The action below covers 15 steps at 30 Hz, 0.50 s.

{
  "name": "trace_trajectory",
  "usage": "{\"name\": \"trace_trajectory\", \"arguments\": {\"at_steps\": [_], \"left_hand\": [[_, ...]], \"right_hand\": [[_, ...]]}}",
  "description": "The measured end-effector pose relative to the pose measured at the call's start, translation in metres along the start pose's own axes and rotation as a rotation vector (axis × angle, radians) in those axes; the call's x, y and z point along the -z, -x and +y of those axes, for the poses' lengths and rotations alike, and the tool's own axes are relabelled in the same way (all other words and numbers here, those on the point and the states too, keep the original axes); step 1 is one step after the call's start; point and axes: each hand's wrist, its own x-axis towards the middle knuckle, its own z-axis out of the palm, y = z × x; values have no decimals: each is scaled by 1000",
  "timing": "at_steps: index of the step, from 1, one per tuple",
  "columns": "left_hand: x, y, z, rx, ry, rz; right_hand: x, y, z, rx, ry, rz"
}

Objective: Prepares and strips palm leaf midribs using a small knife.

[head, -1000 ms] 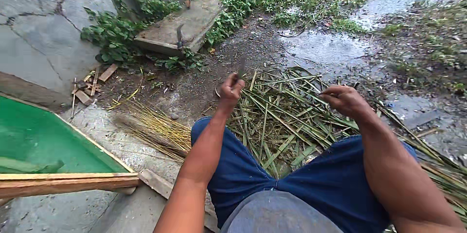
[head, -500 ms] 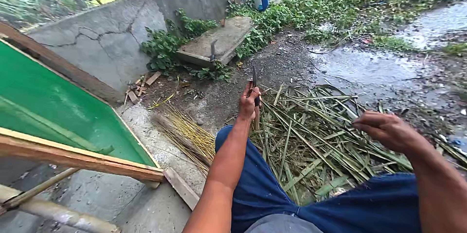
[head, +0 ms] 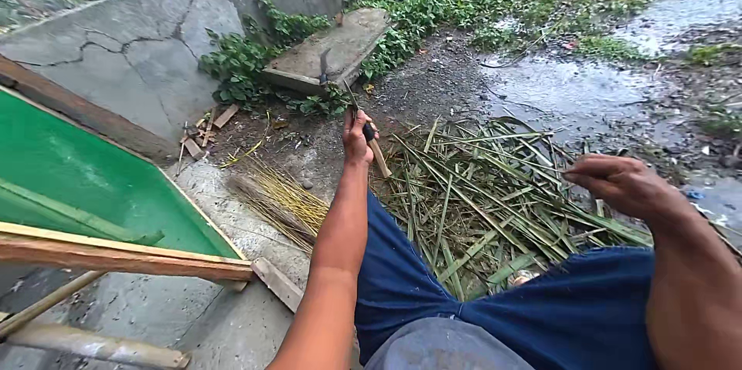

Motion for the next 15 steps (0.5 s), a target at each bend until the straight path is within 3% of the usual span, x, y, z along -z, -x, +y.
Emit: {"name": "trace_trajectory", "arguments": {"at_steps": [9,15], "left_hand": [[8,-25,6,-38,24,56],[31,-33,17,-5,68,76]], "right_hand": [[10,1,0,-1,-32,22],[23,12,13,-121,0,83]]}}
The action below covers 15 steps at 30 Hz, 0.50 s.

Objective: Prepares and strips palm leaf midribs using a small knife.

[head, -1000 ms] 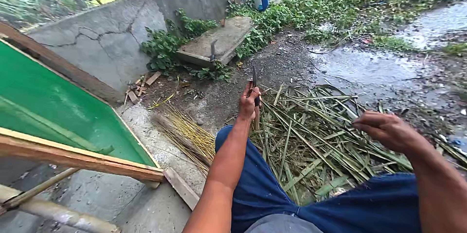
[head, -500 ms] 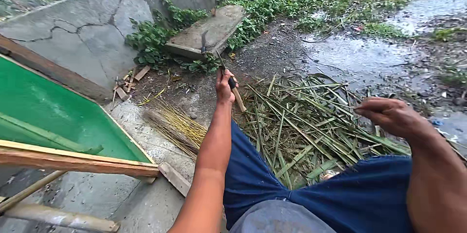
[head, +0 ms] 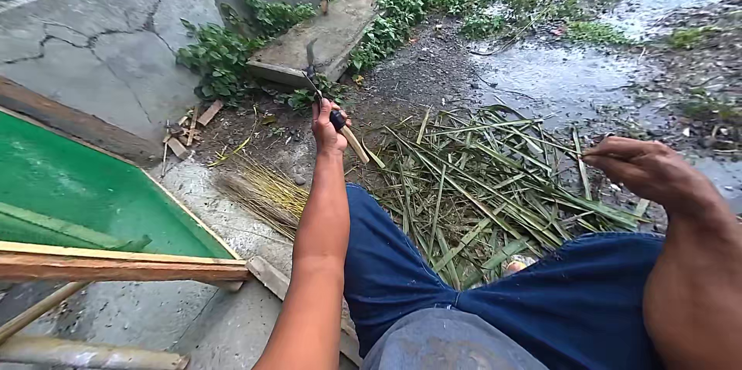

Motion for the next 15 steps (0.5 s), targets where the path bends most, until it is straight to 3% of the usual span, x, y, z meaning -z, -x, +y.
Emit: {"name": "trace_trajectory", "arguments": {"at_steps": [4,8,15], "left_hand": [[2,19,-11,107,-63,-199],[-12,32,-18,248,-203,-438],[-7,19,-25,200,-3,-311]], "right_hand": [[-3,-3,-6,-140,26,40],[-11,-11,-9,-113,-18,-7],[-14,-13,-4,-120,-49,-145]]}}
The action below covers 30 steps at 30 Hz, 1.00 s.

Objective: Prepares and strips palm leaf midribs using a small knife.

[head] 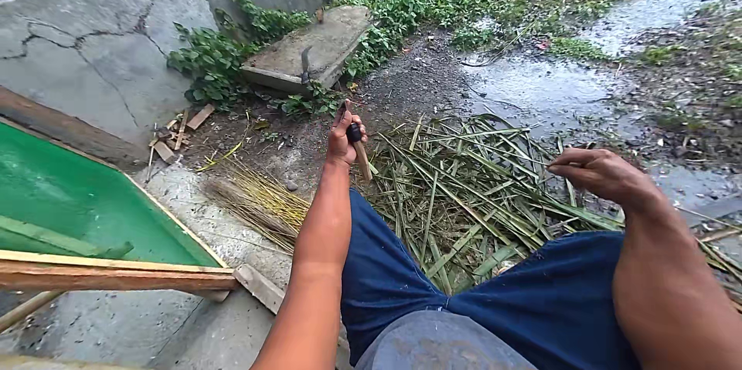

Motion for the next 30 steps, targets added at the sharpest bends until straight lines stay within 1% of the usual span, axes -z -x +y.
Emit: {"name": "trace_trajectory", "arguments": {"at_steps": [4,7,11,14,18,21,24,26,28,30], "left_hand": [[9,-1,5,-23,71,81],[14,-1,9,-48,113,137],[19,-1,13,-61,163,158],[20,3,15,-76,178,86],[29,3,13,-103,248,-108],[30,3,13,-100,252,-148],[27,3,14,-81,190,-80],[25,2,13,-63,68,32],[21,-3,8,-24,-123,174],[17,-14,-5,49,-390,321]], "right_hand": [[5,8,8,-27,-16,-30],[9,13,10,-43,-14,-4],[13,15,11,-52,-18,-10],[13,16,9,-69,-3,-19],[13,15,13,-71,21,-31],[13,14,12,-93,22,-46],[14,14,9,-95,34,-35],[14,13,6,-57,67,-4],[18,12,-1,-24,90,15],[22,8,-8,-21,155,14]]}}
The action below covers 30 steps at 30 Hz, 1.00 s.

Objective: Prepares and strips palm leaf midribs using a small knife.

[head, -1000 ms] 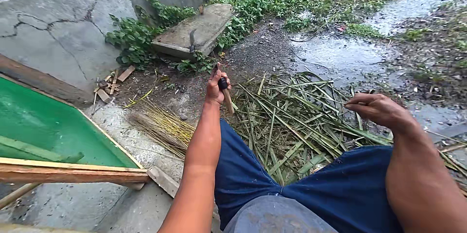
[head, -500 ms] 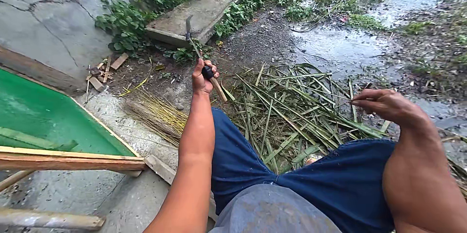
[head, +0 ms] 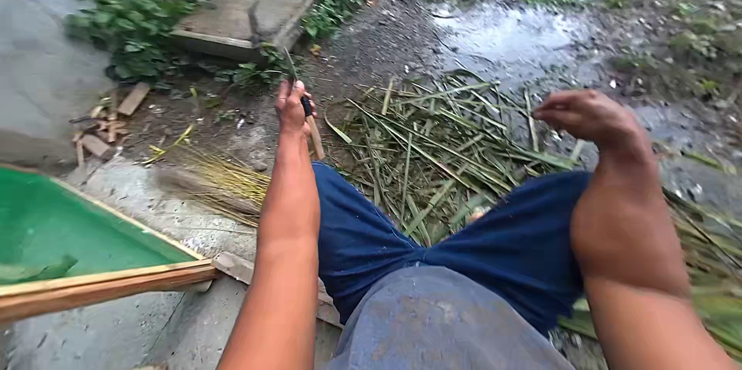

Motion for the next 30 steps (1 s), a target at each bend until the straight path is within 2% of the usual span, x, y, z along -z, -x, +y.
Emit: {"name": "trace_trajectory", "arguments": {"at_steps": [3,5,7,9,12,14,17,19,20,23,26,28,30], "left_hand": [[-4,-19,-27,97,-457,107],[4,-30,-39,171,-693,58],[-8,-24,-44,236,-900,-153],[-37,-9,-45,222,-1122,-424],[-66,4,-89,214,-1461,-800],[-81,8,-108,200,-1599,-999],[-99,18,-107,160,-1698,-1153],[-105,24,-100,152,-1618,-1137],[-108,25,-95,131,-1539,-1077],[-116,25,-75,91,-1178,-731],[-118,29,-62,141,-817,-422],[-119,29,-61,245,-596,-349],[-122,30,-60,328,-471,-349]], "right_hand": [[7,-5,5,-68,110,23],[15,-3,10,-213,133,143],[13,-8,16,-325,84,341],[-1,-20,19,-330,8,475],[-13,-39,9,-329,-34,503],[-16,-47,2,-363,-83,497],[-25,-59,-1,-387,-266,579],[-31,-61,-3,-368,-420,641],[-31,-61,-5,-357,-501,671],[-30,-61,-9,-300,-752,746],[-32,-60,-5,-274,-1057,802],[-32,-55,2,-266,-1195,799],[-29,-48,5,-268,-1284,748]]}}
